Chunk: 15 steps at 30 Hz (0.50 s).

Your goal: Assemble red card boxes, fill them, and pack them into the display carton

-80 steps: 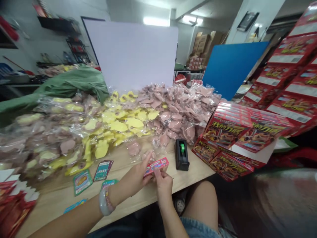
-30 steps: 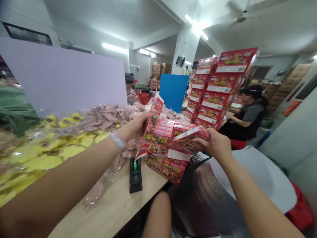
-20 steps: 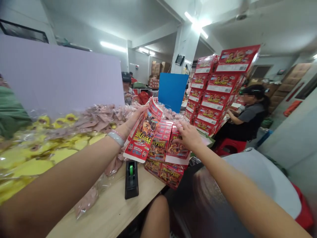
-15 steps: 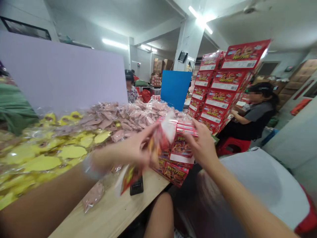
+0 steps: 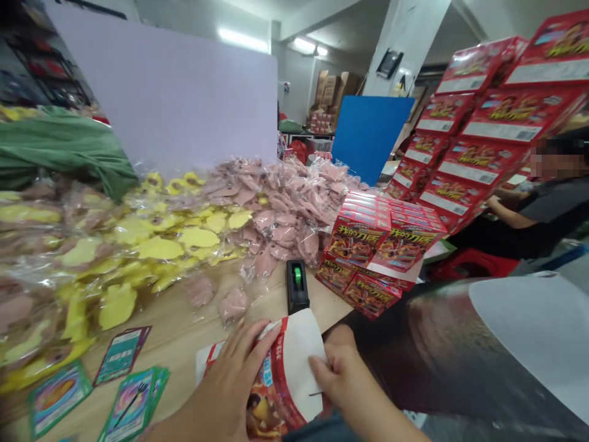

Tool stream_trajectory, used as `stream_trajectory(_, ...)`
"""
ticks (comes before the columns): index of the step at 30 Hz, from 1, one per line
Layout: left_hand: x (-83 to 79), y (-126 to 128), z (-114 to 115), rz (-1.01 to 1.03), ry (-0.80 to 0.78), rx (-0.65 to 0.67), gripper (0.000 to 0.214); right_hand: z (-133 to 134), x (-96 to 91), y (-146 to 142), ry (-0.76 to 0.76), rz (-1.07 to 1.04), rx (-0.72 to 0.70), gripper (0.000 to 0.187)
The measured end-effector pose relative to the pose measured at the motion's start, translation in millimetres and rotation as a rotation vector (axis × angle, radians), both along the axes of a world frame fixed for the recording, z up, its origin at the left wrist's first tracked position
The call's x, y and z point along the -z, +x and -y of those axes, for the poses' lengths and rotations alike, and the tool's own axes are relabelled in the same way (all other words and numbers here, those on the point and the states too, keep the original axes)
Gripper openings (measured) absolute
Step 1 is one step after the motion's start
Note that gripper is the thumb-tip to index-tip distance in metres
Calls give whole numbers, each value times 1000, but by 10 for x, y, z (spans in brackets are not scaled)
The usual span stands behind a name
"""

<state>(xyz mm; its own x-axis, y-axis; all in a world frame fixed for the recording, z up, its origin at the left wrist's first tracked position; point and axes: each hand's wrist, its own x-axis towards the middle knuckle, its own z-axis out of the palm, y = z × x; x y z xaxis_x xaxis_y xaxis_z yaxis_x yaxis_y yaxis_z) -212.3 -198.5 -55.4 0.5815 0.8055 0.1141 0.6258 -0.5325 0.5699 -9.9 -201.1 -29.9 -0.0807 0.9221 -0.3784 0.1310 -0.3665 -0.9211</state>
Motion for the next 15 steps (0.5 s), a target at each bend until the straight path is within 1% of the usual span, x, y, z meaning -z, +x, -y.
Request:
stream_trajectory(2, -42, -101, 34, 81, 42, -40, 102, 23, 26, -29, -44, 8, -37, 40)
stream_trajectory(3, -52, -136, 54, 131, 54, -88, 97, 41, 42, -63, -48, -43, -48, 37)
stream_trajectory(4, -53, -158, 78, 185, 58, -162, 93, 65, 63, -117, -22, -131, -28, 37)
stream_trajectory(6, -30, -171, 149, 288, 27, -336, 90, 132, 110, -282, 39, -349, 52, 44)
stream_trajectory(7, -10, -171, 199, 334, -10, -408, 89, 174, 131, -384, 44, -442, 98, 48)
stream_trajectory(8, 12, -174, 259, 375, -57, -450, 88, 219, 146, -487, 24, -512, 136, 51)
stream_trajectory(9, 35, -186, 326, 405, -103, -463, 86, 266, 153, -585, -11, -561, 160, 53)
stream_trajectory(11, 84, -243, 475, 411, -155, -445, 86, 347, 144, -737, -107, -635, 143, 58)
stream_trajectory(13, 138, -329, 615, 363, -156, -430, 91, 393, 125, -821, -179, -687, 96, 63)
stream_trajectory(15, 192, -402, 713, 321, -175, -419, 95, 392, 124, -856, -216, -712, 64, 64)
